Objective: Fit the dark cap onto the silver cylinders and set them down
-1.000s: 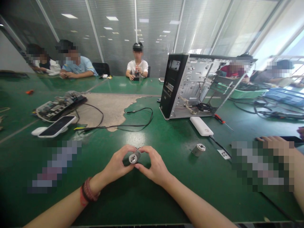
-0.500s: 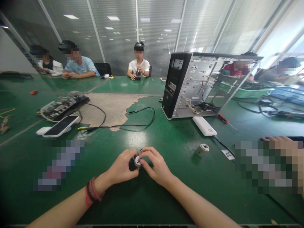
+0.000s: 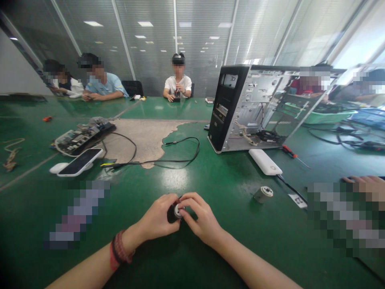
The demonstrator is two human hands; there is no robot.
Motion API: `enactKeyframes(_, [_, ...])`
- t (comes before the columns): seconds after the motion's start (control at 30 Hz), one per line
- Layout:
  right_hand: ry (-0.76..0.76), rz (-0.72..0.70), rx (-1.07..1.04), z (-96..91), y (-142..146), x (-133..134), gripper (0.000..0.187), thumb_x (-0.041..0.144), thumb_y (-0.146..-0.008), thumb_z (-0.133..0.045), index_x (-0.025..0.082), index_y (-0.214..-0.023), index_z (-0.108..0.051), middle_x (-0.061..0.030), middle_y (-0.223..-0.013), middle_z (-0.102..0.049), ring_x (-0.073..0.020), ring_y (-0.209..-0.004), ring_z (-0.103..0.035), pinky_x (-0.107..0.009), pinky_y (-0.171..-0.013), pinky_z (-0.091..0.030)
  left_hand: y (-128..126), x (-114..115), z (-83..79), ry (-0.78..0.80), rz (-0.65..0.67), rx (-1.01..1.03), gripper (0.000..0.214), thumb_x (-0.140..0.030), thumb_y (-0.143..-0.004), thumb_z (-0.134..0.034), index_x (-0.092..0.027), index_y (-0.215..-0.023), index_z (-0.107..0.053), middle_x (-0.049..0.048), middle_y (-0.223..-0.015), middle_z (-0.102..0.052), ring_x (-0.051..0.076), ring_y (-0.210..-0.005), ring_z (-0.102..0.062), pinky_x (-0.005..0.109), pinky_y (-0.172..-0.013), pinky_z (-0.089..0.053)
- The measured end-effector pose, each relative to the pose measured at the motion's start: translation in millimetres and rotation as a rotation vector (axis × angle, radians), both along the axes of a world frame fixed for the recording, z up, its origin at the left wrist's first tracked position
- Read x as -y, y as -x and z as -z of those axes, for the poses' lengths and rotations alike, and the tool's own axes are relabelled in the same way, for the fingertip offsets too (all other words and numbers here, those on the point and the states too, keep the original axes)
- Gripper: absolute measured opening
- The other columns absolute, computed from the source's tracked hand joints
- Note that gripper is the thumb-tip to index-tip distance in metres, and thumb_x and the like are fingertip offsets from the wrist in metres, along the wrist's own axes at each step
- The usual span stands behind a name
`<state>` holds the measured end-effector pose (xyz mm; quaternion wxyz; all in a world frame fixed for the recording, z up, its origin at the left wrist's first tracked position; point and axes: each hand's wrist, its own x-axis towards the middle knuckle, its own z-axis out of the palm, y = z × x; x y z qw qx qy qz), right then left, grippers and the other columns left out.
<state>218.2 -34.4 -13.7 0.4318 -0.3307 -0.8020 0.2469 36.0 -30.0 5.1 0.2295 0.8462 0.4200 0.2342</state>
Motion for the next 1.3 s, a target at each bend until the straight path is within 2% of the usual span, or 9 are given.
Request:
enactKeyframes(0.23, [-0.011,0.030,-0.038,0.9,-2.7,3.4,0.013,0.019,-0.088,-0.053,0.025,-0.097,-0.061,-0.0077,-0.096,-0.061,-0.0211,-0.093,-0.060,-0.035,-0.081,-0.051,0.1,-1.2,0.9,0.008,0.008,-0.012,0.022,-0.017,-0.065,-0.056,-0.020,-0.085,-0.047,0.0019,-0.082,-0.056,0.019,-0.075,-0.051,0.030,-0.067,-0.036])
enactKeyframes(0.37, [-0.010,0.097,-0.052,0.1,-6.9,-0.1,0.013,0.020,-0.088,-0.053,0.025,-0.096,-0.061,-0.0070,-0.093,-0.060,-0.0211,-0.090,-0.059,-0.036,-0.078,-0.050,1.6,-3.4,1.7,0.086,-0.033,0.016,0.024,-0.015,-0.064,-0.057,-0.020,-0.086,-0.049,0.0017,-0.083,-0.057,0.020,-0.078,-0.052,0.030,-0.070,-0.037])
enactKeyframes(0.5, [0.048,0.157,0.002,-0.3,-9.6,-6.9,0.007,0.021,-0.088,-0.055,0.024,-0.091,-0.061,-0.0058,-0.089,-0.058,-0.0209,-0.089,-0.056,-0.035,-0.077,-0.048,2.8,-5.7,1.4,0.071,-0.070,0.011,0.024,-0.014,-0.064,-0.057,-0.020,-0.087,-0.050,0.0018,-0.084,-0.056,0.020,-0.081,-0.051,0.031,-0.073,-0.037])
enactKeyframes(0.73, [0.205,0.101,0.077,6.5,-8.6,-10.7,0.006,0.020,-0.088,-0.054,0.022,-0.088,-0.059,-0.0046,-0.088,-0.062,-0.0206,-0.087,-0.054,-0.036,-0.079,-0.044,2.9,-8.1,0.5,0.037,-0.083,-0.006,0.021,-0.014,-0.066,-0.057,-0.020,-0.085,-0.050,0.0016,-0.084,-0.056,0.021,-0.083,-0.051,0.033,-0.076,-0.037])
enactKeyframes(0.9, [0.219,0.110,0.256,10.4,-8.3,-11.5,0.007,0.017,-0.084,-0.058,0.022,-0.083,-0.063,-0.0036,-0.084,-0.064,-0.0220,-0.086,-0.054,-0.038,-0.079,-0.039,3.1,-9.3,-0.5,0.043,-0.102,-0.022,0.021,-0.015,-0.067,-0.058,-0.019,-0.086,-0.050,0.0020,-0.085,-0.056,0.021,-0.084,-0.051,0.033,-0.077,-0.038])
enactKeyframes(1.17, [0.260,0.067,0.325,4.0,-11.6,-15.4,0.012,0.013,-0.080,-0.061,0.022,-0.087,-0.067,-0.0023,-0.086,-0.066,-0.0202,-0.087,-0.055,-0.037,-0.080,-0.038,1.9,-10.0,-0.7,0.074,-0.131,-0.021,0.020,-0.017,-0.069,-0.058,-0.019,-0.088,-0.051,0.0020,-0.087,-0.057,0.021,-0.084,-0.052,0.034,-0.078,-0.040])
enactKeyframes(1.3, [0.233,0.079,0.324,0.9,-12.4,-14.3,0.020,0.015,-0.076,-0.064,0.020,-0.095,-0.063,-0.0027,-0.091,-0.066,-0.0204,-0.090,-0.056,-0.036,-0.081,-0.040,8.5,-13.4,-4.5,0.057,-0.038,-0.023,0.030,-0.015,-0.066,-0.059,-0.020,-0.096,-0.053,0.0033,-0.094,-0.059,0.022,-0.091,-0.053,0.036,-0.084,-0.040])
